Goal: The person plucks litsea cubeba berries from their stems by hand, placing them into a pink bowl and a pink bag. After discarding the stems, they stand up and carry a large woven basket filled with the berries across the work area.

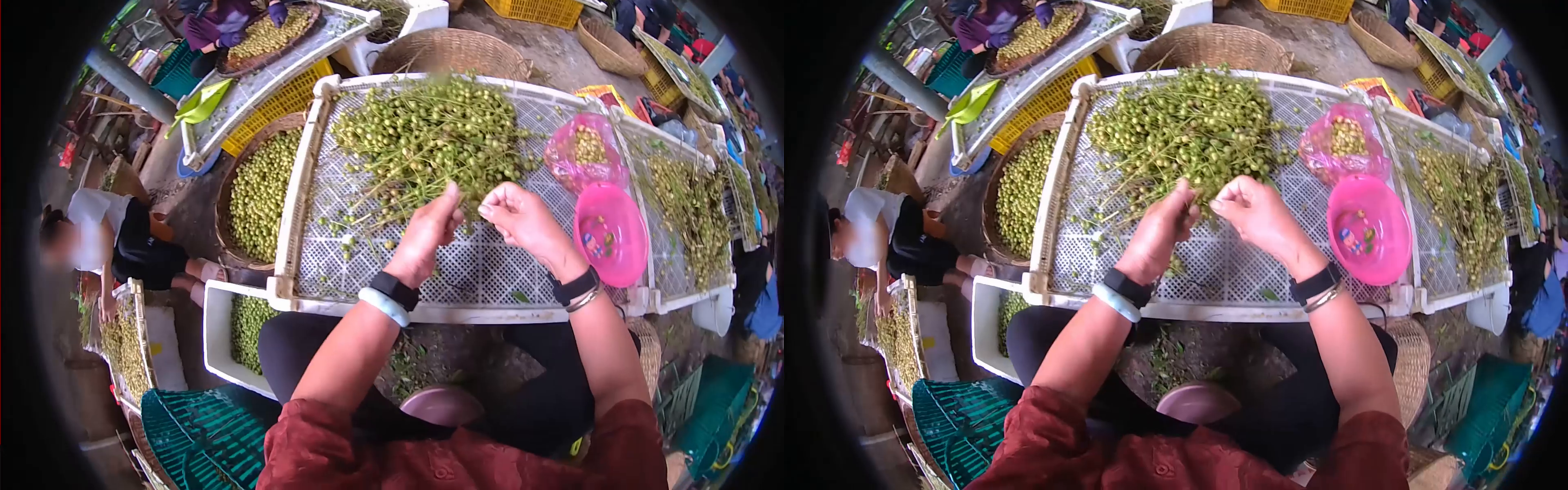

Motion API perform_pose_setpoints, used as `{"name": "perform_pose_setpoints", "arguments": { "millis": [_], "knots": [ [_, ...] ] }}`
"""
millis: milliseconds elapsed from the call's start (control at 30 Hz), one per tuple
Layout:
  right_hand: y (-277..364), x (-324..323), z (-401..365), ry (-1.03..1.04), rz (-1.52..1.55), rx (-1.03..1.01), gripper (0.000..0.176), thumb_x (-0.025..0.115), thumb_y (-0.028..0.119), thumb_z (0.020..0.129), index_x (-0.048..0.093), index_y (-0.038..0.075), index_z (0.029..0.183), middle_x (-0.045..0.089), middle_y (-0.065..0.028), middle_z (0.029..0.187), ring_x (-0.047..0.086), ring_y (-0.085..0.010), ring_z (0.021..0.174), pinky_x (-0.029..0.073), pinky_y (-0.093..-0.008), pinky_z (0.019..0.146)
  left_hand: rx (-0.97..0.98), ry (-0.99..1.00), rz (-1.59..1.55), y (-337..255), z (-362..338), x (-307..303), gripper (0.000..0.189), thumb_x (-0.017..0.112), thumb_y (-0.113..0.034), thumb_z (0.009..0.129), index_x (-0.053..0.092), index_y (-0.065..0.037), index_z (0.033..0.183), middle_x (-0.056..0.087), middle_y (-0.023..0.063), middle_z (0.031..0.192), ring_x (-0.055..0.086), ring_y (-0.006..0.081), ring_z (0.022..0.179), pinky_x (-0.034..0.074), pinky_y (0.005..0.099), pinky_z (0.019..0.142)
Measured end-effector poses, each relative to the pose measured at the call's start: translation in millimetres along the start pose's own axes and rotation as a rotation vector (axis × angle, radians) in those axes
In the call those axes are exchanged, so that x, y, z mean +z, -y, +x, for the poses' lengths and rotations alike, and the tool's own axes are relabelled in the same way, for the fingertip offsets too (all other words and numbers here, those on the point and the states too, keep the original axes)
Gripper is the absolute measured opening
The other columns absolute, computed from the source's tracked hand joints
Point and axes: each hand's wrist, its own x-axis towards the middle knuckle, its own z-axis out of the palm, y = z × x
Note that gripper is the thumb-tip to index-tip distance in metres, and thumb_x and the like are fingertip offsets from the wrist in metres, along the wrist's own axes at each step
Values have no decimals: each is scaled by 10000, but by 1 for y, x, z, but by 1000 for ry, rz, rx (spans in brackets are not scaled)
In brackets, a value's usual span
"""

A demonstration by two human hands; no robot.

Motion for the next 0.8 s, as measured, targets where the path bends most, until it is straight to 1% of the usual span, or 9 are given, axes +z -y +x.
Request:
{"name": "perform_pose_setpoints", "arguments": {
  "millis": [100, 200, 233, 367, 500, 600, 633, 733, 800],
  "knots": [
    [2, 20, 1, -13, -43, -208, 137, 639, 103, 867, 545, 62, 958, 498, 64, 703, 446, -19, 602, 390, -189, 523, 34, 84, -267, 4, 8, -1, 760, 344, -652, 903, 550, 44, 1127, 578, 47, 945, 464, 98, 776, 346, 245, 656],
    [11, 34, -2, -52, -268, -367, 220, 670, 95, 786, 551, 39, 962, 565, -41, 699, 553, -136, 640, 469, -293, 611, 36, 134, -439, -12, -7, 22, 724, 314, -637, 917, 554, 18, 1111, 588, 75, 1000, 527, 173, 885, 396, 325, 836],
    [9, 35, -1, -73, -342, -429, 216, 661, 90, 775, 543, 36, 948, 570, -73, 711, 570, -181, 646, 472, -315, 616, 69, 309, -468, 9, 11, 6, 694, 314, -613, 927, 548, 13, 1112, 589, 89, 1042, 535, 214, 990, 374, 354, 940],
    [5, 33, -2, -74, -378, -472, 199, 643, 101, 763, 518, 30, 900, 591, -139, 782, 602, -282, 696, 477, -368, 641, 35, 291, -506, 0, -2, 13, 628, 321, -551, 949, 542, 17, 1098, 576, 105, 1090, 523, 236, 1054, 353, 367, 988],
    [-19, 36, 7, -146, -508, -730, 157, 636, 91, 780, 530, 20, 871, 608, -135, 757, 615, -265, 669, 480, -361, 614, 64, 208, -519, 5, -5, 18, 478, 336, -404, 986, 544, 16, 1078, 584, 118, 1073, 542, 231, 1023, 398, 363, 938],
    [-12, 34, 0, 4, -293, -420, 116, 630, 89, 799, 545, 15, 828, 620, -114, 720, 615, -214, 645, 481, -335, 603, 7, 30, -380, 16, 4, 6, 365, 379, -313, 987, 547, 3, 1058, 599, 106, 1040, 571, 216, 933, 463, 338, 811],
    [-13, 28, 2, 35, -282, -343, 105, 625, 90, 810, 556, 12, 806, 628, -90, 708, 605, -161, 645, 479, -315, 603, -42, -72, -428, 12, -1, 8, 270, 431, -259, 975, 550, -21, 1019, 586, 60, 916, 546, 159, 769, 453, 285, 641],
    [1, 7, -7, 96, -136, -21, 129, 619, 124, 846, 566, 7, 831, 600, -59, 675, 585, -133, 612, 465, -300, 572, -15, -26, -444, 11, -2, -2, 246, 451, -260, 971, 548, -35, 983, 523, 21, 794, 466, 115, 675, 392, 258, 559],
    [-12, -6, -8, 126, -283, -41, 195, 601, 212, 881, 584, 22, 843, 589, -31, 669, 553, -138, 582, 449, -306, 555, -42, -38, -440, 7, -5, -5, 262, 484, -305, 961, 557, -54, 965, 459, -20, 712, 394, 80, 601, 326, 230, 509]
  ]
}}
